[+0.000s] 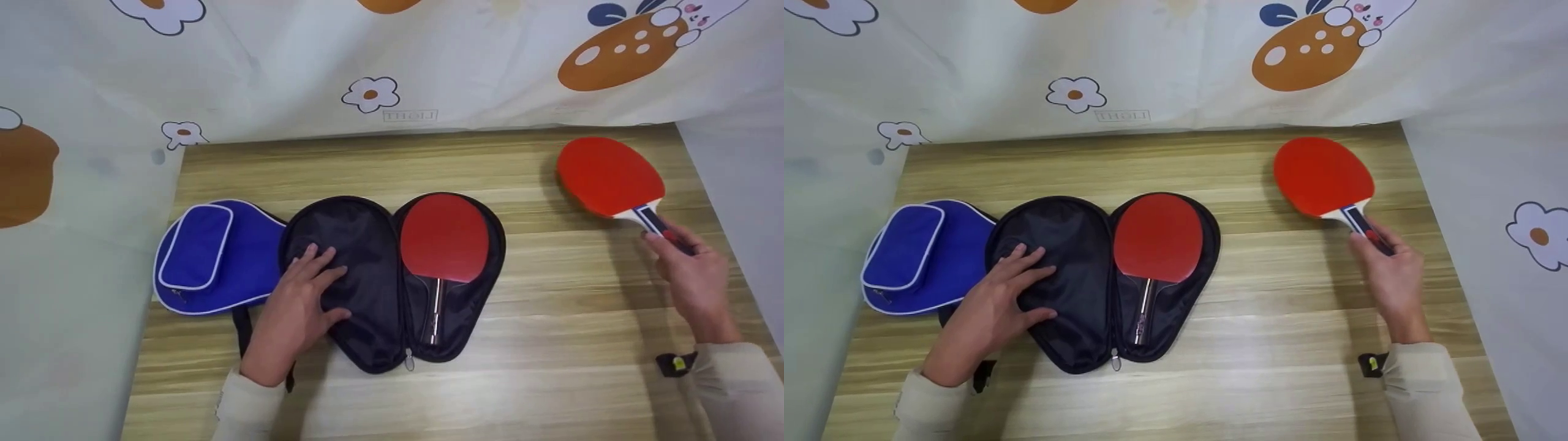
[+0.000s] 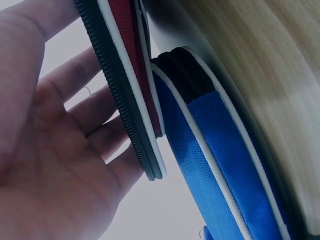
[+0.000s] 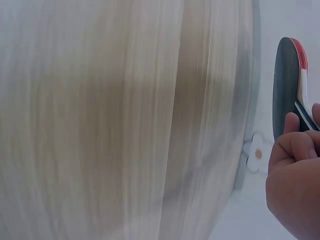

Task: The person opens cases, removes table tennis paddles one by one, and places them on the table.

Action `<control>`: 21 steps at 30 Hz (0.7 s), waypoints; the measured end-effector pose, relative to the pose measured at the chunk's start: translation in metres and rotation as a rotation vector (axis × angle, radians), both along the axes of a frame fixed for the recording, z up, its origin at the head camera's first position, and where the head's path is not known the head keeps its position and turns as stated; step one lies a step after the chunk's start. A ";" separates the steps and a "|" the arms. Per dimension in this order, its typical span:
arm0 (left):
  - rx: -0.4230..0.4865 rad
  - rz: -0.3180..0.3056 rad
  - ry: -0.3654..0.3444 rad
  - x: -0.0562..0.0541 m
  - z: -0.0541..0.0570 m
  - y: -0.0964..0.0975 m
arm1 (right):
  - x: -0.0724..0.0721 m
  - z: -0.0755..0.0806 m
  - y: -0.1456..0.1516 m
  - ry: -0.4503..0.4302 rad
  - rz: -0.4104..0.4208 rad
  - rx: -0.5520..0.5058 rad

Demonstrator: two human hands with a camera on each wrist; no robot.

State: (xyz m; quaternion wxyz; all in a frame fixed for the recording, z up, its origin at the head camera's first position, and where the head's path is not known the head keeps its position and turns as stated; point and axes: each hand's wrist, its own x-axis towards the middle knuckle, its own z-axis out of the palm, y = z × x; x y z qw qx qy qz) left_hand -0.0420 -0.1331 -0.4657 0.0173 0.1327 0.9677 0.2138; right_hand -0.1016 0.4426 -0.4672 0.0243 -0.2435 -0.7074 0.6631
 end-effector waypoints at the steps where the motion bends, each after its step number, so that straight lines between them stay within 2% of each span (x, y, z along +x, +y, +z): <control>1: 0.000 0.000 -0.001 0.000 0.000 0.000 | -0.001 0.000 0.005 -0.011 -0.009 0.004; 7: 0.008 0.002 0.004 0.000 0.000 0.000 | -0.009 -0.005 0.023 -0.056 -0.037 0.054; 15: 0.004 0.007 -0.001 0.000 0.001 0.000 | -0.023 -0.015 0.039 -0.177 -0.048 0.129; 21: -0.005 0.005 0.008 0.000 0.002 0.000 | -0.027 -0.021 0.055 -0.234 0.052 0.279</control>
